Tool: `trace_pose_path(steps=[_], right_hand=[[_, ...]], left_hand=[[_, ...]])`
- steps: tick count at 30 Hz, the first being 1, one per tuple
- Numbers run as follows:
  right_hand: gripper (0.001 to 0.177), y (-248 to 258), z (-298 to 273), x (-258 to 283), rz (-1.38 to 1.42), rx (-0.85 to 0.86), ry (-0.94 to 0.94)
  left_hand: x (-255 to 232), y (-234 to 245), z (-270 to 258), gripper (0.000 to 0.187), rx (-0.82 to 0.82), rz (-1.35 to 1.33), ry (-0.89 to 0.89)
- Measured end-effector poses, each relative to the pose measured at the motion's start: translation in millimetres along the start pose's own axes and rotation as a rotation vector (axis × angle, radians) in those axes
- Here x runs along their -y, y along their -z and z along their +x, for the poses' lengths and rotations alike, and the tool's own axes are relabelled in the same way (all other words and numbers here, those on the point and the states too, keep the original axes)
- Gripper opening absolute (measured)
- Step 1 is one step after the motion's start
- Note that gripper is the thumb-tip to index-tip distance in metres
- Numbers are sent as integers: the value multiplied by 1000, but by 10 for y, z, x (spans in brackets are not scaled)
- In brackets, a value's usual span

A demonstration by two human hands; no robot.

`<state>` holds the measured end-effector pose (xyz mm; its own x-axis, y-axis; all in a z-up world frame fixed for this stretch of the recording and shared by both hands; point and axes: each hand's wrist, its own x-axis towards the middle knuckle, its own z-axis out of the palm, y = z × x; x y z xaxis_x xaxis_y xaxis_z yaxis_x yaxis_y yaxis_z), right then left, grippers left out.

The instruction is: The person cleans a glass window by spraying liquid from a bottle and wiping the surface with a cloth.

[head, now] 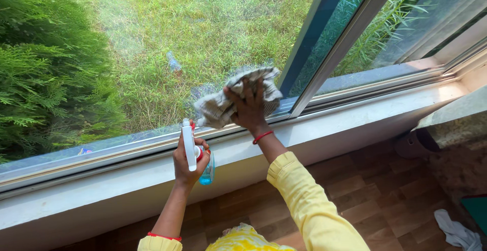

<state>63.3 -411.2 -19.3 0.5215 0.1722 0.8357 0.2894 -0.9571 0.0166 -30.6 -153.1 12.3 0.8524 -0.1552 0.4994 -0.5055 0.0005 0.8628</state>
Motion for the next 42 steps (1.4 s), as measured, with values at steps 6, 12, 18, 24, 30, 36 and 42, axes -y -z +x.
trace_pose_path(steps=[6, 12, 18, 24, 30, 36, 42], right_hand=[[67, 139, 265, -431, 27, -188, -34], [70, -517, -766, -438, -13, 5, -94], [71, -343, -825, -581, -15, 35, -107], [67, 438, 313, -1126, -40, -278, -127], [63, 157, -63, -1299, -105, -305, -53], [65, -507, -1174, -1118, -67, -122, -68], [84, -477, -1503, -912, -56, 440, 68]], left_hand=[[40, -406, -12, 85, -6, -33, -62], [97, -615, -34, 91, -21, 35, -88], [87, -711, -8, 90, -24, 83, -66], [81, -875, 26, 93, -13, 83, -100], [83, -923, 30, 93, 0, 43, -61], [89, -905, 49, 96, 5, 54, -86], [-7, -759, 48, 91, 14, 84, -16]])
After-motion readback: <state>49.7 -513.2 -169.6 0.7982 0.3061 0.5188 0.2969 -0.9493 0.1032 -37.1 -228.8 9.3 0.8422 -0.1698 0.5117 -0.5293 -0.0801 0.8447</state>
